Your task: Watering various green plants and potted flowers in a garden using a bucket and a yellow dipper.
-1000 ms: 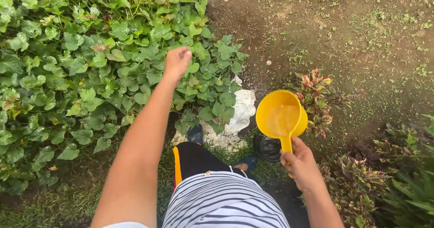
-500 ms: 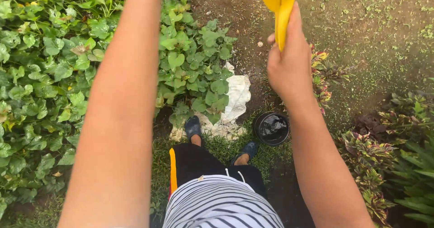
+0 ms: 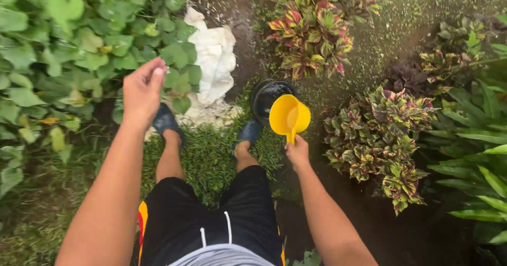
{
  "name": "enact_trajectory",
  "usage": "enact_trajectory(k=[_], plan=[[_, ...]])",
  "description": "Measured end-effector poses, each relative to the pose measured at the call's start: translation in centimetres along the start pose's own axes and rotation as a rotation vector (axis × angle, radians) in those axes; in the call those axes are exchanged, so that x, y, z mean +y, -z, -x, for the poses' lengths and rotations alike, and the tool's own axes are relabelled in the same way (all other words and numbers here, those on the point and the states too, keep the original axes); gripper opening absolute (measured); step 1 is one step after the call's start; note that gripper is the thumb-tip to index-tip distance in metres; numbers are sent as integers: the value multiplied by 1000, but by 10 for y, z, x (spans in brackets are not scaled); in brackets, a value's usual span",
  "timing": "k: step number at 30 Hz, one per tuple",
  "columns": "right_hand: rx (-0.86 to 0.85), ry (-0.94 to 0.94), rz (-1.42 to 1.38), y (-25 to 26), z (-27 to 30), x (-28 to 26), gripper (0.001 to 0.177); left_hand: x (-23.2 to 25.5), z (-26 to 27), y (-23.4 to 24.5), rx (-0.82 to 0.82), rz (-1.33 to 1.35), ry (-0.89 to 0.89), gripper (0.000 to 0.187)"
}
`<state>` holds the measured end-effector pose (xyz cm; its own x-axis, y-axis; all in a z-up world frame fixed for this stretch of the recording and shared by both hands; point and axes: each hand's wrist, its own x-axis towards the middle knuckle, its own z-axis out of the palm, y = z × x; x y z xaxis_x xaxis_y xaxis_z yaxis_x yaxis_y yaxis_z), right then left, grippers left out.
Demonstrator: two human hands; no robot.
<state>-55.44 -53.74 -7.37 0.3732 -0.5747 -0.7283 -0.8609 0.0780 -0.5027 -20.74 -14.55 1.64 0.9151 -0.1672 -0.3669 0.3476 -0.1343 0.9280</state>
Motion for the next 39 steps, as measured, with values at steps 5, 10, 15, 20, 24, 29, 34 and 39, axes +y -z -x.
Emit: enact_trajectory(k=[5,10,15,20,24,29,34,39], plan=[[104,131,480,-9,-80,71,40,-86,39,-120,-16,-81,78,36],[100,96,692,-35,-158,98,60,-152,58,-217,-115,-90,179,39],[137,90,751,-69,-219,134,82,-190,63,-291,-293,-152,161,42],[-91,-6,116,-65,-248,161,54,-174,63,-320,-293,-154,229,42],[-460,-303,-680,-20,-211,147,20,-168,68,-308,-297,-44,255,42],[-483,-250,-725,32,-109,90,17,-151,71,-247,-194,-49,121,38],[-396,-74,-562,46,13,-53,22,-108,48,-175,-6,141,134,35],[-265,244,-257,5,132,-218,56,-34,-7,-89,257,-47,4,32]])
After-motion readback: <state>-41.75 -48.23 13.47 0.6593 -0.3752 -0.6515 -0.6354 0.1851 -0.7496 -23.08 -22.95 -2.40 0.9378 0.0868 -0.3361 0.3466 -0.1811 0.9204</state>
